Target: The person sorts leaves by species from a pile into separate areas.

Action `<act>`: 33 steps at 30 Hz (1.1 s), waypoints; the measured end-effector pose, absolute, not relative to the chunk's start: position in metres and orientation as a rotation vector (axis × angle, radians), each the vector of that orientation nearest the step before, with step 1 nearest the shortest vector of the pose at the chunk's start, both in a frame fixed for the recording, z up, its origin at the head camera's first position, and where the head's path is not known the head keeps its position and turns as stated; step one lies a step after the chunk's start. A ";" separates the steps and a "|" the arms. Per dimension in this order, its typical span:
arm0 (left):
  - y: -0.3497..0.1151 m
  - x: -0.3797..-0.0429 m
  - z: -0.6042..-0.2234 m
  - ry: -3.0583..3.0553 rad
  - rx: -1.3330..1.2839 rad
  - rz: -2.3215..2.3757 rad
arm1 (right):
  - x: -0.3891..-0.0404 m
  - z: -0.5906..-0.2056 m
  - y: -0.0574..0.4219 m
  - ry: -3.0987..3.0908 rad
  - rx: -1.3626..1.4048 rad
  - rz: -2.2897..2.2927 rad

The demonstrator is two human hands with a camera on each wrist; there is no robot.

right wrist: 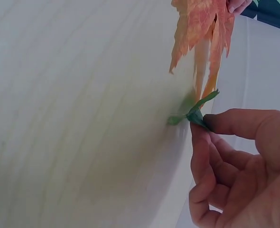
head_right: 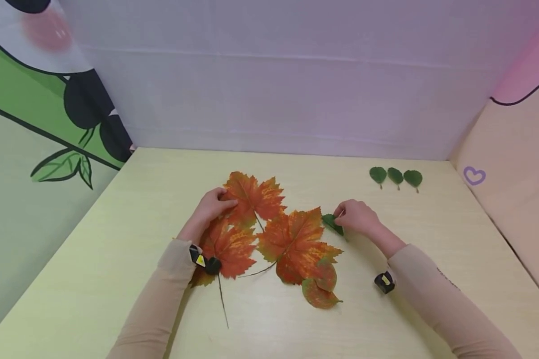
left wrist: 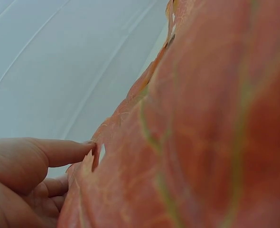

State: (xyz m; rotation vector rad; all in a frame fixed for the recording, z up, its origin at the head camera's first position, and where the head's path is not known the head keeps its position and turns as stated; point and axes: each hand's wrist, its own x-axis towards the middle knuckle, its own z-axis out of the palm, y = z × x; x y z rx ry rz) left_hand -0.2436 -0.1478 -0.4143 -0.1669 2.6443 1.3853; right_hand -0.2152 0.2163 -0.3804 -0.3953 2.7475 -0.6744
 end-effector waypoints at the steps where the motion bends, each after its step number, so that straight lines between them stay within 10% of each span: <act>1: -0.147 -0.244 -0.414 2.643 -0.166 1.384 | -0.216 -0.380 0.218 2.751 -0.388 -0.676; 33: -0.146 -0.244 -0.412 2.654 -0.172 1.375 | -0.277 -0.373 0.255 2.954 0.020 -0.766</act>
